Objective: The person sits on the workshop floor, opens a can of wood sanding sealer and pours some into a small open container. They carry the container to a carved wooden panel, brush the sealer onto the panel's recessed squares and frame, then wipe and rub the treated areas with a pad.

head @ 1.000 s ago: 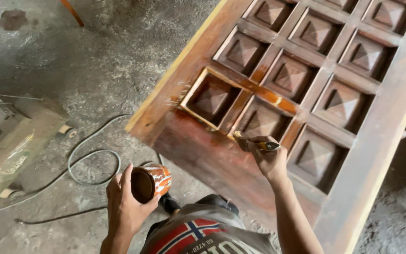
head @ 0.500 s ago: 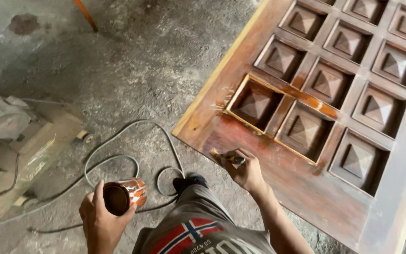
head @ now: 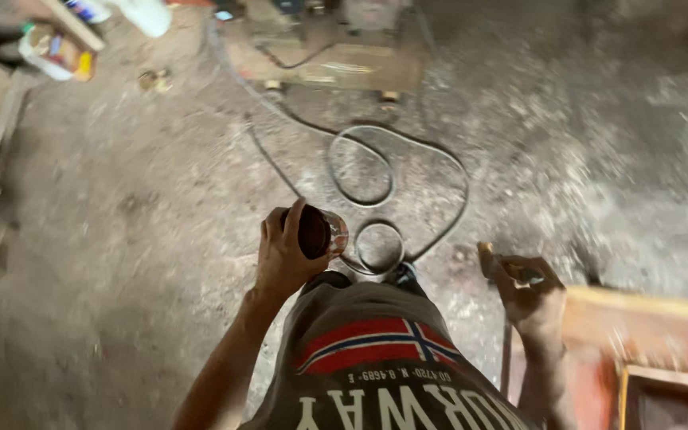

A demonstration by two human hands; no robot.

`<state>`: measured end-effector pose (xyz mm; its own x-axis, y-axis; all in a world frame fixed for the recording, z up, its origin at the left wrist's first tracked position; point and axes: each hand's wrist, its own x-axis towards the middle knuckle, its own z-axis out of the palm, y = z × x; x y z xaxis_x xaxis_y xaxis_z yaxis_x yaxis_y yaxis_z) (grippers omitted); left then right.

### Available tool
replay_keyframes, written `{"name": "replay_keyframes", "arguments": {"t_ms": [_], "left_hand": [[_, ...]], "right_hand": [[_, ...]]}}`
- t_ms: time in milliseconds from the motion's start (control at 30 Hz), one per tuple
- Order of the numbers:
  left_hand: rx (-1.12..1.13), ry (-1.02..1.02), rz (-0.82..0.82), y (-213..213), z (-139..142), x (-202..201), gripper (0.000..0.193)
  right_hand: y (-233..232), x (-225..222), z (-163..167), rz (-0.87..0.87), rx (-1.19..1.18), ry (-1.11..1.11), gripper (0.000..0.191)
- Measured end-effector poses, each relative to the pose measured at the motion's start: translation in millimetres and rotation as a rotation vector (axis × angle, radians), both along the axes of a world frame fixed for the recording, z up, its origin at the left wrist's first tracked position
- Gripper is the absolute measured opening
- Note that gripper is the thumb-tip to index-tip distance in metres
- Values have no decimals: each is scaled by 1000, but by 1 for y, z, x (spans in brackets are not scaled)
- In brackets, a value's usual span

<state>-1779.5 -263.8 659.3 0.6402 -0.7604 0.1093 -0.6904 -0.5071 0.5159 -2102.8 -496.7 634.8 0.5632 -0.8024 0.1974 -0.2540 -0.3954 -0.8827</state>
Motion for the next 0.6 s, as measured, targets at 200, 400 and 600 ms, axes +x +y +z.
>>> {"name": "replay_keyframes", "arguments": {"t_ms": [200,400,600], "left_hand": [[22,50,335,52,-19,40,111],[8,-2,592,137,-63,110,114],[-5,-15,770,238,-110,230,113]], "right_hand": [[-60,98,-34,409,-297,-74,11],[-33,233,-15,486,-192,-30,14],[25,413,-21,479,-400,139,17]]}}
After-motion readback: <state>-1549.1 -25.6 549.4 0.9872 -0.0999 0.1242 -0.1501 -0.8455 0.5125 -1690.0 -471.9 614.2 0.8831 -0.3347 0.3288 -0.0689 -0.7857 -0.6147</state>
